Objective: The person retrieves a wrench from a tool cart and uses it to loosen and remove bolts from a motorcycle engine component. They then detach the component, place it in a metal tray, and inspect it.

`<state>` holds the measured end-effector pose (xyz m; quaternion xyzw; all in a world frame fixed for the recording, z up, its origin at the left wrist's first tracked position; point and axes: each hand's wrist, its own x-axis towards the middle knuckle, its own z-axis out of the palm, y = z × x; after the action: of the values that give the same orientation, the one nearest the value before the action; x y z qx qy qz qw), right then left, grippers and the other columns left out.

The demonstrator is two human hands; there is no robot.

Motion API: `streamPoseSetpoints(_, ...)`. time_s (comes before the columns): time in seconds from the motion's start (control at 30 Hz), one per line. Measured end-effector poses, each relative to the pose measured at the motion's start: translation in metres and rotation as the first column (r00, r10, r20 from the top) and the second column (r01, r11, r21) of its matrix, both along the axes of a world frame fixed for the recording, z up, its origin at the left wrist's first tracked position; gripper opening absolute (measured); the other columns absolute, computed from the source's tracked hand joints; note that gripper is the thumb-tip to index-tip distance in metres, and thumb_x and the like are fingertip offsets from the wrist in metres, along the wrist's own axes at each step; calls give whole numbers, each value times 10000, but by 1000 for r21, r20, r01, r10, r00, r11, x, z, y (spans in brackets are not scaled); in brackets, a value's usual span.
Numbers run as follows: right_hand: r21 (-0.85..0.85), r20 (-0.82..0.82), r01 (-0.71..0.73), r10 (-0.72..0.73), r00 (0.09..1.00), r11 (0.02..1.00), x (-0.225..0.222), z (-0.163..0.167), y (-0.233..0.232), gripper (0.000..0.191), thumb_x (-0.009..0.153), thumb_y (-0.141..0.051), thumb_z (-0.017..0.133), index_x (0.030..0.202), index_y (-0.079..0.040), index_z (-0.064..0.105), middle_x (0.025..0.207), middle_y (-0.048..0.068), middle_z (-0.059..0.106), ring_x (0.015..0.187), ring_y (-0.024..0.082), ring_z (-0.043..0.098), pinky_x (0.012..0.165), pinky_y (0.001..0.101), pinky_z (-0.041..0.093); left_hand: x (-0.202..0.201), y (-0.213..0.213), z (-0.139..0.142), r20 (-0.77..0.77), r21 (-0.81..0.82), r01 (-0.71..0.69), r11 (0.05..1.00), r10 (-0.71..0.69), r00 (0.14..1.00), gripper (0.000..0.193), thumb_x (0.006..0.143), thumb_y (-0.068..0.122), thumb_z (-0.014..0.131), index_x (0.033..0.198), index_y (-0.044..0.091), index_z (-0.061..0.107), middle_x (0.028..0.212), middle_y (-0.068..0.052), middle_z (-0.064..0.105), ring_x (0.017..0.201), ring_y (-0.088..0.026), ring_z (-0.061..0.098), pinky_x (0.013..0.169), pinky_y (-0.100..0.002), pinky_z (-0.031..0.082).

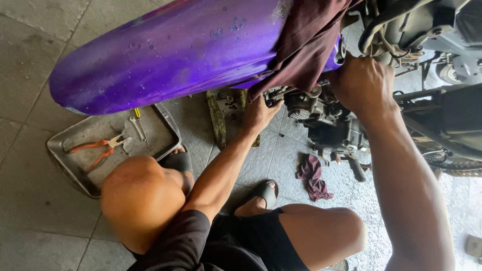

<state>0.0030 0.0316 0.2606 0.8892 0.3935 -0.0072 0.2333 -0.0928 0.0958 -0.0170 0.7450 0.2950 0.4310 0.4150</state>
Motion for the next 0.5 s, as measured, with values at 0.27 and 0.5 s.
streamPoseSetpoints(0.27, 220, -138, -76, 108, 985, 973, -7, 1, -2, 371, 973, -278, 648, 1086, 76, 642, 982, 291, 719, 860, 411, 704, 749, 506, 541, 6, -2, -1, 97, 10, -7, 1000, 6, 995, 1146, 778, 407, 923, 1591, -8, 230, 1531, -269, 441, 1430, -367, 451, 1239, -522, 359)
streamPoseSetpoints(0.5, 180, -79, -187, 204, 976, 966, -14, 6, 5, 393, 980, -354, 681, 935, 35, 710, 1003, 248, 727, 851, 373, 709, 772, 474, 563, -2, -2, 9, -154, -290, 35, 956, -83, 985, 910, 806, 466, 872, 1460, -12, 458, 1335, -218, 641, 1206, -341, 638, 1059, -452, 483)
